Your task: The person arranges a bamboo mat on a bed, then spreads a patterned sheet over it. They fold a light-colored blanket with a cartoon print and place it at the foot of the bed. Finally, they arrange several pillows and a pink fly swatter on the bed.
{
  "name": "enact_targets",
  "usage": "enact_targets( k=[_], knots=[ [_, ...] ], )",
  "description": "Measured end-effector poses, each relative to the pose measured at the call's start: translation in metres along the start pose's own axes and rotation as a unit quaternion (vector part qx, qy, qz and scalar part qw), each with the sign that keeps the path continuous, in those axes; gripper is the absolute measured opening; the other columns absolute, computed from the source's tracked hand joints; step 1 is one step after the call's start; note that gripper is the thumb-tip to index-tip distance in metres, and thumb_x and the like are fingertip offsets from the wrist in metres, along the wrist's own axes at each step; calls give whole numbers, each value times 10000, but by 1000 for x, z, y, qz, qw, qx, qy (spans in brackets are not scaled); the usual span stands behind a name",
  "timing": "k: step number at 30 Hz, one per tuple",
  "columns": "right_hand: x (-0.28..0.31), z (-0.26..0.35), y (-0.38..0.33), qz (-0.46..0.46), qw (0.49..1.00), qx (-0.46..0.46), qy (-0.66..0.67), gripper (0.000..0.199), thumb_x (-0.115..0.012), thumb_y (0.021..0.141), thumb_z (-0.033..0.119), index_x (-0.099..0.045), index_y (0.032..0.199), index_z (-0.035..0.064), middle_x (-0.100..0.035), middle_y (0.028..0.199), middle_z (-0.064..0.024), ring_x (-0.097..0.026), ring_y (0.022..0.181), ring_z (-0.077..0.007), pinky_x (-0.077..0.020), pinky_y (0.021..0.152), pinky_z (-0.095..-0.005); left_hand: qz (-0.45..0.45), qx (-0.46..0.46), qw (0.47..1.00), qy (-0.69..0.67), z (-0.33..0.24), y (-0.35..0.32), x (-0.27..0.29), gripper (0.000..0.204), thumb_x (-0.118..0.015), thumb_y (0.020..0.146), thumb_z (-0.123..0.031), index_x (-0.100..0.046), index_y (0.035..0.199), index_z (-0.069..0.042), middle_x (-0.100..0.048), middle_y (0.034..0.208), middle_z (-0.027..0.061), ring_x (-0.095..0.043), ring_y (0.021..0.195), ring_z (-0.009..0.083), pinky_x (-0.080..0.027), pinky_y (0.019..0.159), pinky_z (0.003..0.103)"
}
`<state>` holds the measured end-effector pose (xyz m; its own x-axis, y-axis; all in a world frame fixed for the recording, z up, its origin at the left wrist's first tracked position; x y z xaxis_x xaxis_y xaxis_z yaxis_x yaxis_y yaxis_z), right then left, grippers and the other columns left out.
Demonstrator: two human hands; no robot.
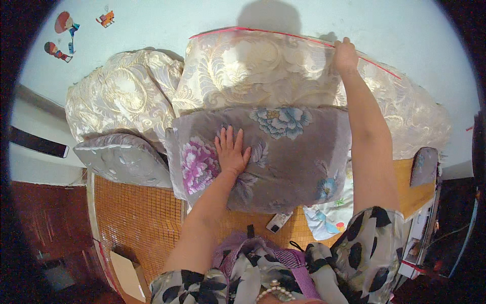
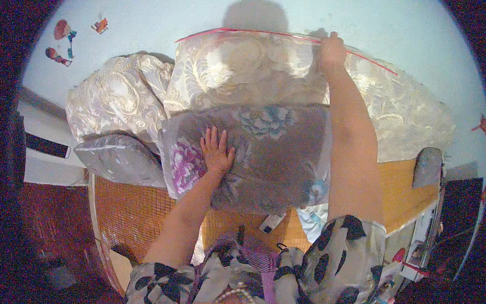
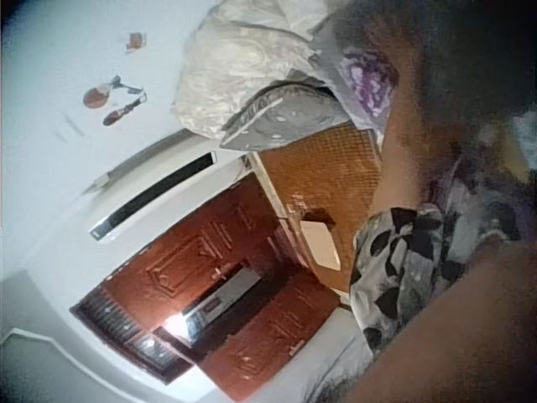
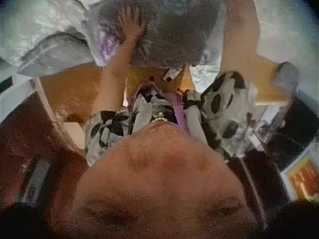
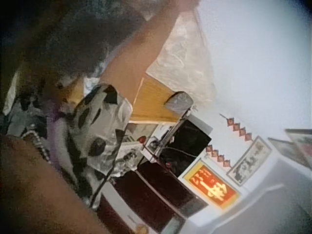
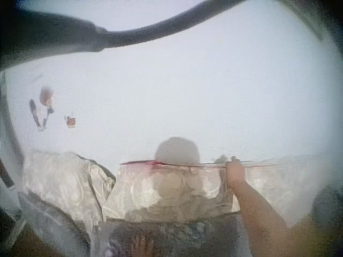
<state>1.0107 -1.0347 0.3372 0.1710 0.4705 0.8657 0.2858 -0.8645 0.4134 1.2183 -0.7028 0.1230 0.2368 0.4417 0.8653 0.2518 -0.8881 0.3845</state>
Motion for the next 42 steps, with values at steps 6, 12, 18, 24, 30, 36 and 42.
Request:
enact_targets(
  k=[6,12,18,24,30,36,42],
  knots=[
    [-44,-28,21,51,993,-82,71,252,-468,823,172,-560,1013,35,-507,1050,-186,-533,955,-335,-457,801,-421,-3,1,1000,-20,3,2,-17,625,-564,730,-383,-365,1289,-185,-234,1377,125,-155,1285,342,-114,1020,522],
    [-62,-31,19,10,992,-22,125,363,-458,830,201,-489,1104,-34,-468,1160,-229,-487,1060,-338,-432,857,-412,-30,-10,998,-48,11,-3,-22,682,-629,658,-294,-369,1276,-167,-223,1374,139,-152,1283,361,-125,1012,538],
    [1,29,-74,-113,931,97,334,397,-490,805,197,-467,1139,-16,-449,1202,-225,-373,1165,-380,-284,998,-404,12,7,999,-50,16,-5,-22,674,-628,663,-341,-379,1271,-188,-221,1380,123,-140,1290,342,-108,1030,522],
    [41,134,-283,213,906,281,236,625,-615,742,345,-376,1279,134,-287,1363,-103,-200,1277,-337,-127,1022,-536,-29,1,997,-78,11,-6,-8,623,-590,722,-367,-375,1282,-198,-237,1375,122,-170,1284,330,-124,1032,512],
    [-23,144,-296,178,928,280,169,672,-505,779,497,-288,1339,195,-156,1424,-24,-43,1317,-304,-45,1022,-557,-43,13,998,-51,-6,-3,14,584,-571,746,-362,-395,1272,-179,-228,1387,130,-161,1291,331,-118,1037,505],
    [-26,148,-301,260,926,254,102,683,-401,814,545,-219,1369,190,-74,1448,10,25,1329,-269,4,1032,-533,248,-40,968,-6,-52,-37,43,616,-582,733,-386,-394,1283,-183,-192,1406,134,-139,1304,324,-104,1033,517],
    [-5,143,-307,124,965,195,122,612,-415,821,486,-259,1349,219,-201,1414,4,-89,1318,-265,-79,1023,-525,266,-95,959,32,-53,-117,74,705,-618,703,-369,-331,1317,-176,-218,1397,136,-166,1305,306,-171,1007,524]
  ],
)
Point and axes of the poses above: each hand's wrist, its own y-axis towards the middle knuckle, its own x-axis out of the back of the hand, z = x × y, the point moved 3 cm from there along y, towards the middle knuckle
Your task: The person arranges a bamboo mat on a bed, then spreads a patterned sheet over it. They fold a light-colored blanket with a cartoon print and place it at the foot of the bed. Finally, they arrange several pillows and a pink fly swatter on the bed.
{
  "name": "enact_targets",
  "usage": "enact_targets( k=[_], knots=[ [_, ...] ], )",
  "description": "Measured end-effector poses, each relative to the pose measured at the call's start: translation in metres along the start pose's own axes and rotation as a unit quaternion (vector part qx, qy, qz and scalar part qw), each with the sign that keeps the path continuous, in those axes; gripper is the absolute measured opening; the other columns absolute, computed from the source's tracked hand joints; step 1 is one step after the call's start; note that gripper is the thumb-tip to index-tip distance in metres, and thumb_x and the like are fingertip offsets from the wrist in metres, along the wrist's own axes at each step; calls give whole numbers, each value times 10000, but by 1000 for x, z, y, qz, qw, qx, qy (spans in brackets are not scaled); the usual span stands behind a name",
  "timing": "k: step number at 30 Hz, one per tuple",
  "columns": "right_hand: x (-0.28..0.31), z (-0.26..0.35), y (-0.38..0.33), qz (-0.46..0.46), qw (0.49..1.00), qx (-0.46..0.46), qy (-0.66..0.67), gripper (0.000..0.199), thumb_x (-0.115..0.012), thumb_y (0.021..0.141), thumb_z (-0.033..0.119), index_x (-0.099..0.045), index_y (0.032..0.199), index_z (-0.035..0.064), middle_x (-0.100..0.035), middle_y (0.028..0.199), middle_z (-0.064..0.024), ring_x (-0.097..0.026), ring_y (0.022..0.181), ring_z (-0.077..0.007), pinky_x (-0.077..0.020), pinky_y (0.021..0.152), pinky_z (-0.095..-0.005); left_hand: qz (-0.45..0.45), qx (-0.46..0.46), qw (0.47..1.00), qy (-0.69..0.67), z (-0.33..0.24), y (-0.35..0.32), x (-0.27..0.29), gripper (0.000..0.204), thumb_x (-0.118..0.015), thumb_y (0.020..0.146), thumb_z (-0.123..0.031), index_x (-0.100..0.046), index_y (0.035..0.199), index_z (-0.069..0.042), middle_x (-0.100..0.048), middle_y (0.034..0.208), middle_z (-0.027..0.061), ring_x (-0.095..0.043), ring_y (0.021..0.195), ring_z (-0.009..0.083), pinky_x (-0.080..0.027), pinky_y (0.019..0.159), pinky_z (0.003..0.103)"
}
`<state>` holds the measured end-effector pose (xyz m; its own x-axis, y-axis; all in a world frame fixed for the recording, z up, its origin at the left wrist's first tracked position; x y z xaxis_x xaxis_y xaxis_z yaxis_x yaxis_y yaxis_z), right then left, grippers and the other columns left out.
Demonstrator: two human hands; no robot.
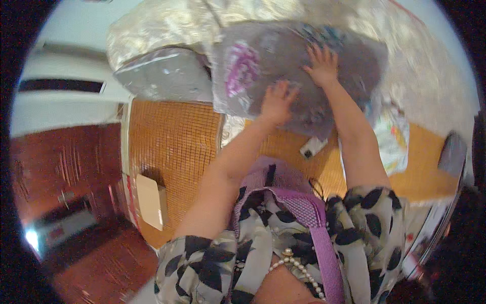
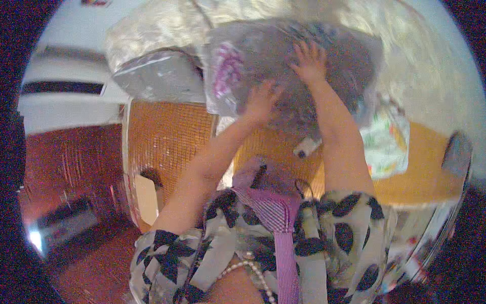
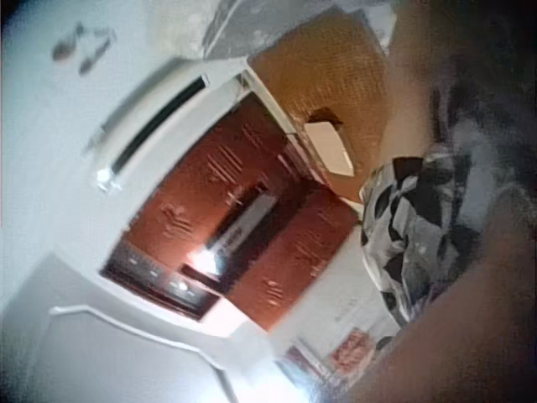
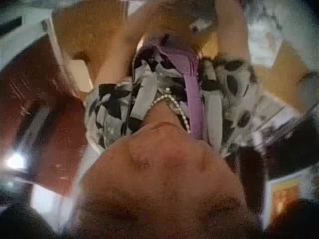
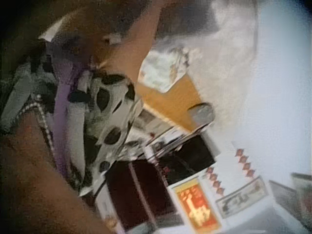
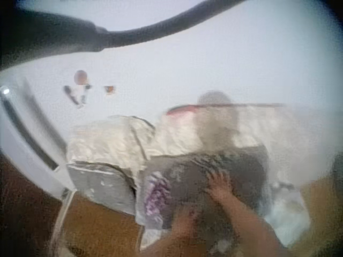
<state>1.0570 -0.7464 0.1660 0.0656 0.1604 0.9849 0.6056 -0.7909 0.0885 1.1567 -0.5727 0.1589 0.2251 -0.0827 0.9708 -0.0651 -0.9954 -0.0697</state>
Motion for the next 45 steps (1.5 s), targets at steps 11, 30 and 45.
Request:
enact_targets(
  k=[11,30,45],
  knots=[
    [-32,84,-273,172,933,156,275,596,-593,729,257,-386,1256,68,-354,1312,-111,-285,1233,-302,-299,961,-469,75,22,994,78,-8,-4,-13,691,-630,719,-342,-336,1309,-135,-195,1396,183,-172,1295,342,-260,992,488],
    [-189,81,-596,175,713,-516,441,611,-551,794,235,-287,1296,9,-494,1155,-243,-489,1055,-360,-379,902,-391,-107,-96,983,110,-23,-11,-44,671,-611,724,-345,-373,1253,-9,-329,1295,257,-327,1188,403,-292,975,452],
    [-277,-3,-649,-119,216,-755,608,348,-533,851,238,-493,1088,-14,-548,931,-97,-531,757,-186,-459,679,-319,130,586,657,-457,84,-347,-337,745,-697,708,-236,-274,1267,18,-419,1216,181,-473,1055,279,-419,832,395]
  ],
)
Point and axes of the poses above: each hand's wrist, its own y-axis towards the middle knuckle, its own x-axis out of the back of the hand, z = x × y, the point moved 3 cm from there along y, towards the middle knuckle
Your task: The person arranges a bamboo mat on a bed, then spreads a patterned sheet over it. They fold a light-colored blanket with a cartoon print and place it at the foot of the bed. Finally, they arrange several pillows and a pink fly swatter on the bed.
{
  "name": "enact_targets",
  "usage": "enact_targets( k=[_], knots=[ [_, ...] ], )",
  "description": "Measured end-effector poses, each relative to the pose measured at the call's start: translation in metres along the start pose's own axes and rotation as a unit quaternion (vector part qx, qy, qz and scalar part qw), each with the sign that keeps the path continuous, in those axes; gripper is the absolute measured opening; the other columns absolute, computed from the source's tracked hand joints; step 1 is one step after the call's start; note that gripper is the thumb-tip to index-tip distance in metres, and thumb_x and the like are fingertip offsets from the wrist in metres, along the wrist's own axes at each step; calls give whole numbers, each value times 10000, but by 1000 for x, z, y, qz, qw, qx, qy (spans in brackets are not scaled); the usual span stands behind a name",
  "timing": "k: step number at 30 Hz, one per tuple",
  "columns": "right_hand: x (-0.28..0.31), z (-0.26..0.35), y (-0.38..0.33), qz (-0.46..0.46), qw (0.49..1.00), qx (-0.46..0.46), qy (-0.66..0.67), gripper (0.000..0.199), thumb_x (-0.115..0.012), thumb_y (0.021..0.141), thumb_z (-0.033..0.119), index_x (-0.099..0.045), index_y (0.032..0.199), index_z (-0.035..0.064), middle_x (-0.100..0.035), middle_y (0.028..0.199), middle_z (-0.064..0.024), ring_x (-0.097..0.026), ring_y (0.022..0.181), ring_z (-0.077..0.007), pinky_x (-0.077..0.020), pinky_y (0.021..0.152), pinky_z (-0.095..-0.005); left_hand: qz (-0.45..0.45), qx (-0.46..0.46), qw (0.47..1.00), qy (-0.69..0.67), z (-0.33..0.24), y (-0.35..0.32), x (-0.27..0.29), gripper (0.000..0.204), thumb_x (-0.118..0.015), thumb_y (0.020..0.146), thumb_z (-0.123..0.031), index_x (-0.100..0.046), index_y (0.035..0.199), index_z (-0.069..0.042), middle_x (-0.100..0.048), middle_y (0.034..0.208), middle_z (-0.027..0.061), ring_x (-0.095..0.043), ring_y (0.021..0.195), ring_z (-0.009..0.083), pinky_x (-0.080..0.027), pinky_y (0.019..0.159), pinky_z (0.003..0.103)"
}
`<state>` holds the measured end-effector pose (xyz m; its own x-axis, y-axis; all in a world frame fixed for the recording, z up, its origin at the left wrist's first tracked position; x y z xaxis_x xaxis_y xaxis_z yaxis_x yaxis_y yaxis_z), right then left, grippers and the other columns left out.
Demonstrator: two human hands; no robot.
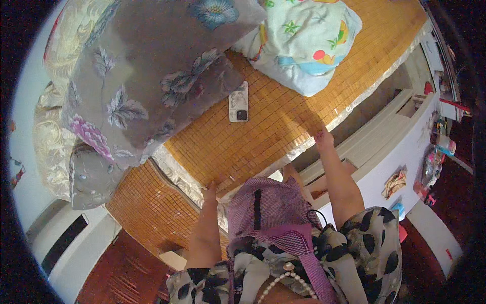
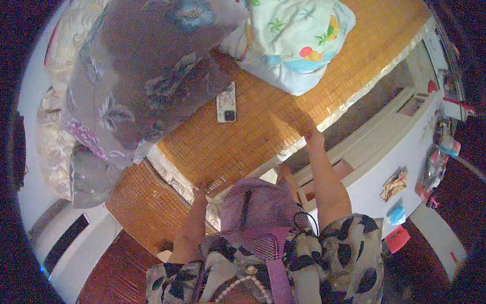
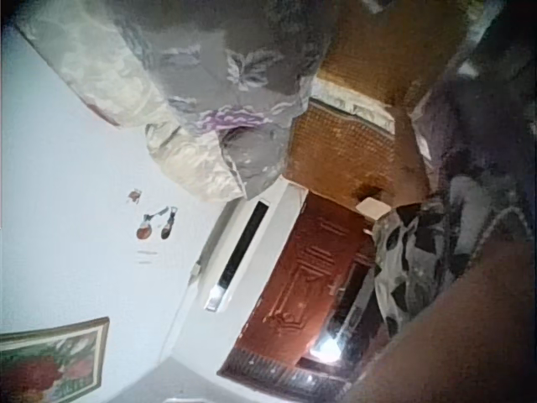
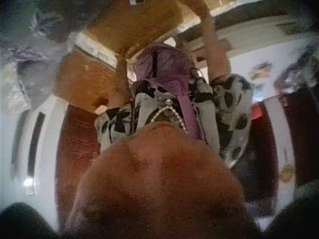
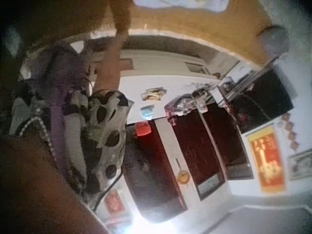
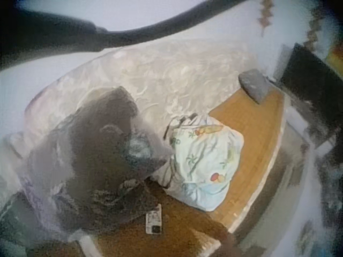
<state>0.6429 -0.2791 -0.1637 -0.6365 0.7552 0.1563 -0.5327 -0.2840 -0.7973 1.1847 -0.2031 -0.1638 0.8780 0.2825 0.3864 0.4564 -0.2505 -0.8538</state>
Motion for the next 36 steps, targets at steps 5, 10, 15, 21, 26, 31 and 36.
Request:
enact_targets(
  k=[5,10,15,21,26,31,36],
  knots=[
    [-41,22,-29,75,976,-31,203,326,-486,879,254,-490,1131,47,-527,1109,-92,-504,1017,-225,-413,879,-371,58,67,996,6,-11,-1,30,670,-687,730,-320,-344,1210,-3,-506,1123,136,-502,1020,249,-434,802,354],
    [-4,7,22,156,973,10,167,357,-439,896,229,-431,1196,35,-506,1167,-105,-493,1072,-259,-404,912,-412,189,-67,964,-174,-29,-5,-1,384,-620,794,-205,-465,1068,14,-566,1017,114,-575,861,211,-486,720,332],
    [-49,11,-9,128,982,48,134,346,-402,903,207,-434,1192,18,-504,1170,-116,-491,1078,-267,-411,906,-416,92,-12,991,-95,-45,16,23,355,-636,783,-204,-499,1035,5,-581,940,99,-581,650,203,-481,538,277],
    [-59,23,-18,190,966,34,172,332,-390,890,168,-444,1185,26,-518,1135,-121,-522,1023,-264,-446,862,-401,96,-25,981,-164,-42,30,11,305,-658,766,-246,-560,966,-37,-569,770,17,-503,540,138,-391,415,266],
    [-49,10,7,74,994,30,78,296,-497,838,246,-537,1083,84,-597,938,-41,-595,767,-208,-447,515,-285,98,-83,981,-144,-31,69,11,330,-647,763,-215,-546,1003,-12,-588,883,67,-572,750,204,-482,627,344],
    [-33,-3,24,109,994,22,6,428,-537,825,267,-397,1169,55,-542,980,-114,-546,846,-223,-489,646,-366,-7,-22,1000,-20,-21,79,26,442,-579,783,-316,-509,1010,57,-577,906,131,-574,764,226,-487,646,340],
    [-6,-27,6,94,969,-22,-229,422,-577,802,326,-441,1078,38,-562,840,-92,-537,610,-153,-453,506,-294,-53,-148,986,60,-48,30,-13,344,-628,766,-301,-561,951,-18,-594,807,98,-567,681,205,-473,552,343]
  ],
)
Point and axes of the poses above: each hand's wrist, its own y-axis towards the middle knuckle, its own x-axis out of the back of the hand, z = x × y, the point moved 3 cm from there along y, towards the middle knuckle
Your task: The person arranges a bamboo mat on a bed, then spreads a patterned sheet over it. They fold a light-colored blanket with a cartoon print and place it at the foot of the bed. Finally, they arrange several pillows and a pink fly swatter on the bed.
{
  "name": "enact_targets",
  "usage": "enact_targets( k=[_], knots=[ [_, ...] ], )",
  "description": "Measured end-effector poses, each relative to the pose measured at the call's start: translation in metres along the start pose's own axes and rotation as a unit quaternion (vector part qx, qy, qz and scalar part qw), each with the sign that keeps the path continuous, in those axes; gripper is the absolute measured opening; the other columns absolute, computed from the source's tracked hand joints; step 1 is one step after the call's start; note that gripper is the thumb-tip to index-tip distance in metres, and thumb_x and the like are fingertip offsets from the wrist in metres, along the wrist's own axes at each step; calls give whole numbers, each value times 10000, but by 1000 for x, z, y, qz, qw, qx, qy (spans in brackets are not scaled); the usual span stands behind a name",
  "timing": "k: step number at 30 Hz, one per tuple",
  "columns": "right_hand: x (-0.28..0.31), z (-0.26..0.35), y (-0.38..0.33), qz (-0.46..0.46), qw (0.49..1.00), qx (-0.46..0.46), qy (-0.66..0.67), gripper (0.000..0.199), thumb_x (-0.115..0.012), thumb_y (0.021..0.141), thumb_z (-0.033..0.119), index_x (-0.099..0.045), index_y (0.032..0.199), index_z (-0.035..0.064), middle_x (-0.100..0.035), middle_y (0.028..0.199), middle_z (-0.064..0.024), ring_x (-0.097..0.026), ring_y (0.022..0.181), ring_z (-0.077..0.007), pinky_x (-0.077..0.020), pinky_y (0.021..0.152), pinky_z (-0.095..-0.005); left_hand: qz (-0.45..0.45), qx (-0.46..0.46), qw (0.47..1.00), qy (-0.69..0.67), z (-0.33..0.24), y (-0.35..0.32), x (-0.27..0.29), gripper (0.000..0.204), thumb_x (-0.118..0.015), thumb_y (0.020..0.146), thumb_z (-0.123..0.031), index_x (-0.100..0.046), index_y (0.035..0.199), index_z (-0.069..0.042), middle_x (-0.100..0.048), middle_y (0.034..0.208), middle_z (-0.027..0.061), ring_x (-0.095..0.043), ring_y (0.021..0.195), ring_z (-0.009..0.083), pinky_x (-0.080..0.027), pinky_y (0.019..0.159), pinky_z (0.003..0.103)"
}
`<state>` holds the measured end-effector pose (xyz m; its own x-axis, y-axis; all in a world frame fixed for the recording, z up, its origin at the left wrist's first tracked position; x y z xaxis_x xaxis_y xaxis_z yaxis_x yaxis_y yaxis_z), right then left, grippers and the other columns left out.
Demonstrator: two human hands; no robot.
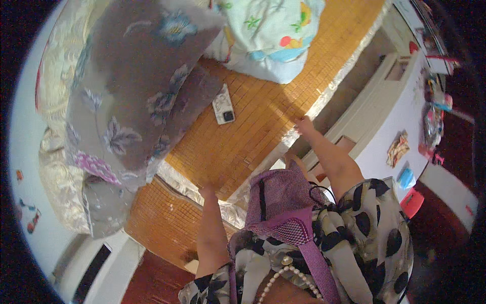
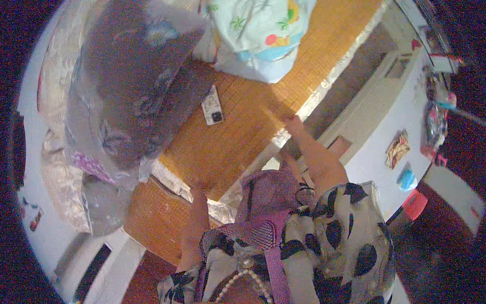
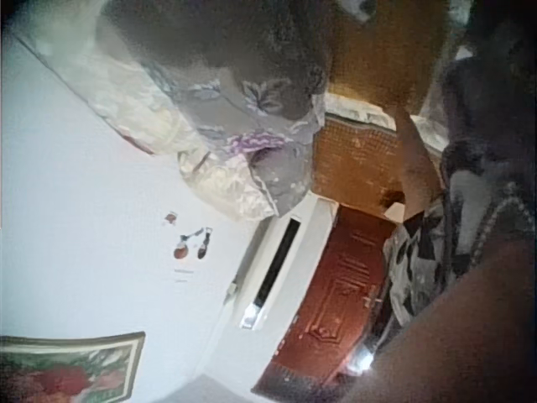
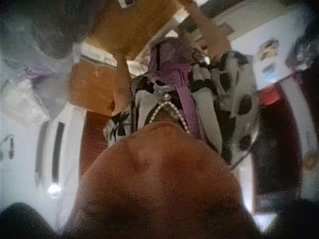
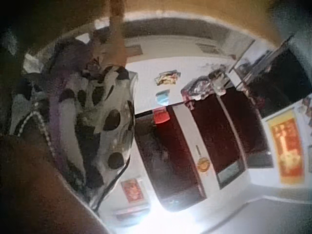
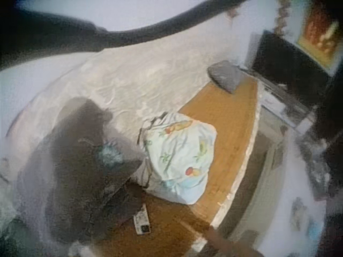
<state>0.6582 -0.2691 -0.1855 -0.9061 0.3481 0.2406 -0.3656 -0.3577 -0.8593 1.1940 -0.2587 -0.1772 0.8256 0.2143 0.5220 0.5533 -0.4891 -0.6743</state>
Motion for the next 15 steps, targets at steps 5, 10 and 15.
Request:
enact_targets(
  k=[5,10,15],
  knots=[
    [-41,6,-66,40,963,154,-219,338,-522,838,313,-507,1013,24,-575,904,-132,-579,720,-202,-476,609,-325,93,5,990,-107,-33,-1,-2,557,-550,794,-376,-411,1193,-14,-549,1018,153,-545,871,305,-472,705,427],
    [-24,-7,-111,117,908,200,-349,350,-508,819,350,-528,1000,51,-594,890,-120,-583,782,-248,-460,685,-355,64,-329,799,500,-104,42,-80,662,-519,819,-411,-308,1270,26,-421,1237,212,-454,1092,344,-405,874,408],
    [42,-79,-152,52,959,87,-266,326,-498,830,315,-521,1024,53,-592,905,-129,-578,834,-260,-452,708,-353,134,-345,780,504,-222,-44,-228,934,-587,703,-558,-186,1342,-7,-445,1220,229,-506,1035,338,-416,872,405]
  ],
)
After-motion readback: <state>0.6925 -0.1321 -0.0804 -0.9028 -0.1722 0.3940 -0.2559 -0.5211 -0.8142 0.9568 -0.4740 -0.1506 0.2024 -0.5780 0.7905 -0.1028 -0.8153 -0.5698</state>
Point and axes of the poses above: each hand's wrist, its own y-axis towards the middle knuckle, its own x-axis out of the back of the hand, z = x × y, the point moved 3 cm from there along y, towards the middle knuckle
